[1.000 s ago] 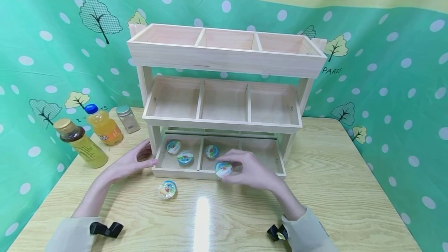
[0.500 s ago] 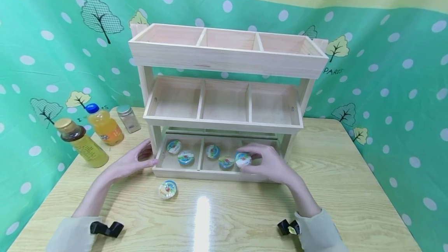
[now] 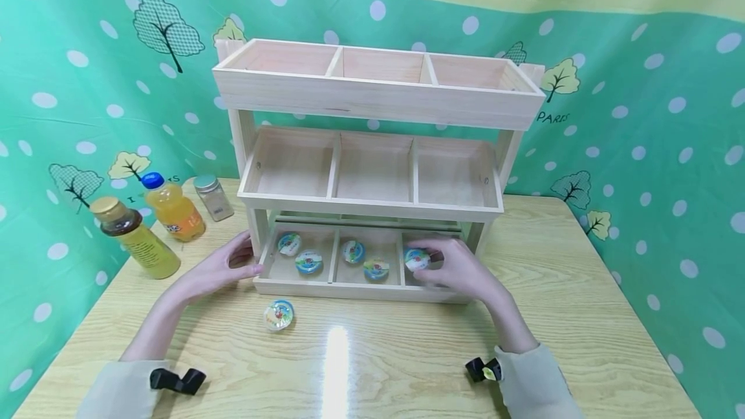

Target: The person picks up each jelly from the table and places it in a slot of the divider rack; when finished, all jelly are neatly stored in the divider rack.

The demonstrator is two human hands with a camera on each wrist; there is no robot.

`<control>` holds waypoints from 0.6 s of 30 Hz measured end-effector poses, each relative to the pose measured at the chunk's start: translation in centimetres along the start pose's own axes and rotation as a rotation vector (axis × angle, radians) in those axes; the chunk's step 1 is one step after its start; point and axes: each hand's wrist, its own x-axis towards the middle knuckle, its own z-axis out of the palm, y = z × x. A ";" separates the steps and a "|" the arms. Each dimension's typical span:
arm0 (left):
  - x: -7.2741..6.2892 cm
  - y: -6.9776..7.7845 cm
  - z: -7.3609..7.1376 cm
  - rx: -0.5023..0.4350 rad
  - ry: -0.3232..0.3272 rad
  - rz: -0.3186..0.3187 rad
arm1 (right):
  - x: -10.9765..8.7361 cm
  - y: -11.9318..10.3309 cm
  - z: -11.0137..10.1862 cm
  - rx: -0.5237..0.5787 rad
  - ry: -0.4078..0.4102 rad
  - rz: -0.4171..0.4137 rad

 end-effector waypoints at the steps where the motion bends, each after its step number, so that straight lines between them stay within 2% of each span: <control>1: 0.0 0.0 0.0 -0.001 0.000 -0.001 | 0.0 0.1 0.0 0.000 -0.004 0.007; 10: 0.1 -0.1 0.1 -0.001 -0.002 0.008 | 0.2 0.8 0.1 -0.033 -0.034 0.077; 18: 0.0 -0.1 0.0 0.001 0.002 -0.005 | 0.4 1.3 0.5 -0.074 -0.053 0.070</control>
